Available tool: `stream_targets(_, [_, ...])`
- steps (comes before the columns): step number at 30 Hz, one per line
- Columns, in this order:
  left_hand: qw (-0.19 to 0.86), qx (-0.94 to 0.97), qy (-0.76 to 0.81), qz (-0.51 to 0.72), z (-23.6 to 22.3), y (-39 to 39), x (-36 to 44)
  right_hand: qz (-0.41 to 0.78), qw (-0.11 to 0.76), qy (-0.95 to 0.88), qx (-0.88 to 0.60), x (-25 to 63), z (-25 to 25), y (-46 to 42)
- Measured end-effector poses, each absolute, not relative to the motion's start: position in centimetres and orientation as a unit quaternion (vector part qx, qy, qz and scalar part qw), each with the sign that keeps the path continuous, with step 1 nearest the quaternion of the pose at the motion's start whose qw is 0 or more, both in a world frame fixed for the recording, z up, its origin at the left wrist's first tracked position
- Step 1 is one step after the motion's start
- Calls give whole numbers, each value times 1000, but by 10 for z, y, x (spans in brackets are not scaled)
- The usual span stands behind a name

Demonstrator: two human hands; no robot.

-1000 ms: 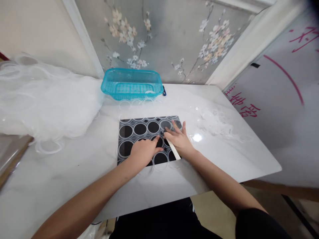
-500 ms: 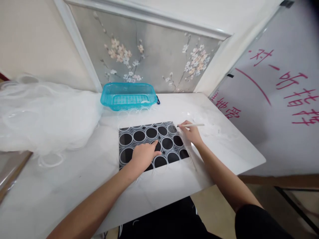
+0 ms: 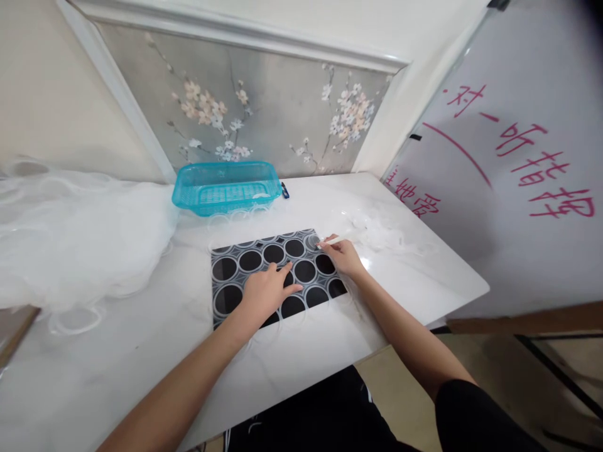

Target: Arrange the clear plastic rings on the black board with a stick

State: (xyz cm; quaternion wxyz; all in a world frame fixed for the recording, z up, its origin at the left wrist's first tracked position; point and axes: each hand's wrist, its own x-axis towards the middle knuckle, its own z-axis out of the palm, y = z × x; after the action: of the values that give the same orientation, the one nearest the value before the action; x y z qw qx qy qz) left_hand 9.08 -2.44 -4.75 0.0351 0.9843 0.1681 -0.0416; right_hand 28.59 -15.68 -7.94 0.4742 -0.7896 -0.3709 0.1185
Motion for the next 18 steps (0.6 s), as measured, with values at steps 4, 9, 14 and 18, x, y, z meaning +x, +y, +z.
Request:
stream_targets(4, [36, 984, 167, -52, -46, -23, 91, 105, 459, -379, -796, 285, -81, -159])
stream_targets(9, [36, 983, 171, -56, -47, -24, 92, -26, 280, -498, -820, 275, -88, -167])
stream_targets(14, [36, 982, 171, -70, -48, -26, 94, -100, 128, -584, -796, 276, -88, -167])
stream_targets(18, [40, 981, 170, -83, -45, -26, 95, -137, 227, -517, -814, 317, -63, -154])
